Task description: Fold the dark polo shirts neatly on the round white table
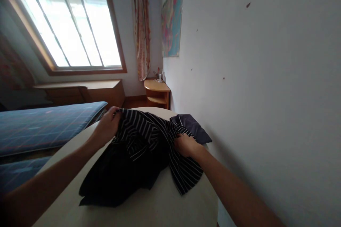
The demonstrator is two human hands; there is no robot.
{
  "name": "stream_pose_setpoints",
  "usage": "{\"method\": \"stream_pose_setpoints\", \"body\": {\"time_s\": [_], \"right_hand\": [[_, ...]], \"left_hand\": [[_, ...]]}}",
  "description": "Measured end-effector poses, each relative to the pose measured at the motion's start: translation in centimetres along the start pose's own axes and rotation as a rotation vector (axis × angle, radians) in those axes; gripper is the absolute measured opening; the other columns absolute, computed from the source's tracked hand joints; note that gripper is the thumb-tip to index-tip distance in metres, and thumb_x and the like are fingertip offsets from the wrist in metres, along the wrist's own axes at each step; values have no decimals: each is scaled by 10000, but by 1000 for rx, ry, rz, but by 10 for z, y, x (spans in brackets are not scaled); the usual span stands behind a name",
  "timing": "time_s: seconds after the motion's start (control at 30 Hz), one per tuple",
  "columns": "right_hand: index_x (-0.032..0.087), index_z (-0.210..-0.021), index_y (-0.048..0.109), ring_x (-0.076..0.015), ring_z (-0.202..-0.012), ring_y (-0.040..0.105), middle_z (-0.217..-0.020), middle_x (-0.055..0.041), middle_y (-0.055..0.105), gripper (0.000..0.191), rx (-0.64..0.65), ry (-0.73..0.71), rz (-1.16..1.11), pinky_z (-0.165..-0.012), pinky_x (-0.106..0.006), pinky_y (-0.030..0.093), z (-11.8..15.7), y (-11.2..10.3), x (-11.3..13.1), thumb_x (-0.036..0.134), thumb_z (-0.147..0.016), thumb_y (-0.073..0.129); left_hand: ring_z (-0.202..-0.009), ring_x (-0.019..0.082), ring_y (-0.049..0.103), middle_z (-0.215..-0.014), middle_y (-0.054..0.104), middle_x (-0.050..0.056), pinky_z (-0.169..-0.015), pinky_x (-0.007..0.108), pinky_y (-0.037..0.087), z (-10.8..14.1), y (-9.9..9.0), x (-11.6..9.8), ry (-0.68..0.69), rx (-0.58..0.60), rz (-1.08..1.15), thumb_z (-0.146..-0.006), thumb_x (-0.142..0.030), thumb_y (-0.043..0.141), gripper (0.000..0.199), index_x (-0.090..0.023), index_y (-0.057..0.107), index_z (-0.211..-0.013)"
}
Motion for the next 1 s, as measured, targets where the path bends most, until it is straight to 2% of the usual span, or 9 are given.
{"method": "stream_pose_setpoints", "body": {"time_s": [0.07,0.17,0.3,0.43,0.63,0.73,0.8,0.9,1.0], "right_hand": [[205,-1199,670,-363,-1302,499,-1451,-162,511,408,-26,4,-17,-1013,-487,441,-4,1,-4,353,-819,694],[156,-1485,425,-375,-1414,363,-1503,-212,448,890,-44,50,-41,-1130,-523,301,-9,8,-8,402,-713,795],[147,-1149,698,-296,-1226,570,-1182,-176,699,289,-96,141,-11,-1140,-491,257,-19,8,-14,224,-902,570],[170,-1157,671,-234,-1082,646,-1149,-124,715,331,-338,134,-552,-998,-389,440,-27,-37,-7,314,-997,420],[271,-1341,562,-196,-998,671,-1116,-34,715,432,-344,-375,-1444,-922,-370,531,-19,-118,88,483,-972,486],[268,-1272,618,-197,-1015,671,-1088,-31,718,425,-203,-562,-1499,-931,-371,534,-7,-141,128,474,-900,620],[269,-1237,636,-195,-1043,669,-1115,-39,717,414,-180,-569,-1497,-926,-374,536,-7,-149,124,478,-879,647],[245,-1203,647,-187,-1061,672,-1121,-67,724,372,-326,-384,-1395,-929,-380,526,-23,-143,69,464,-904,613],[155,-1150,671,-198,-1010,687,-1112,-128,724,308,-469,-9,-1031,-902,-358,521,-44,-106,-11,338,-924,569]], "left_hand": [[-842,230,638,-886,680,51,-790,345,502,-10,-21,6,-113,-157,297,-898,-391,489,228,-207,622,-902],[-754,201,649,-802,669,23,-688,300,518,-12,-18,12,-280,-139,692,-852,-381,565,196,-199,610,-908],[-762,199,651,-774,664,1,-671,284,502,0,-7,9,-304,-54,660,-840,-398,592,217,-204,625,-932],[-856,214,653,-869,682,15,-773,323,499,16,9,5,-232,51,418,-904,-456,507,294,-198,619,-989],[-1159,248,603,-1300,607,92,-1038,401,432,36,50,-28,18,267,335,-695,-380,802,847,-226,363,-1403],[-1165,234,594,-1280,622,71,-1032,359,432,30,30,-45,143,115,379,-730,-251,724,623,-216,489,-1306],[-1037,209,624,-1111,681,37,-955,319,465,21,2,-54,186,0,380,-752,-191,644,401,-195,588,-1149],[-957,185,606,-981,681,-5,-894,266,467,8,-58,-69,256,-223,345,-729,-194,672,253,-194,622,-977],[-956,197,596,-907,683,-12,-890,281,461,1,-96,-78,298,-322,219,-770,-252,660,167,-202,627,-926]]}}
Point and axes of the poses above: each hand's wrist, its own z-axis away from the middle knuckle, its own y-axis out of the palm, x = y × z, the point moved 9 cm from there along -z, towards the middle knuckle
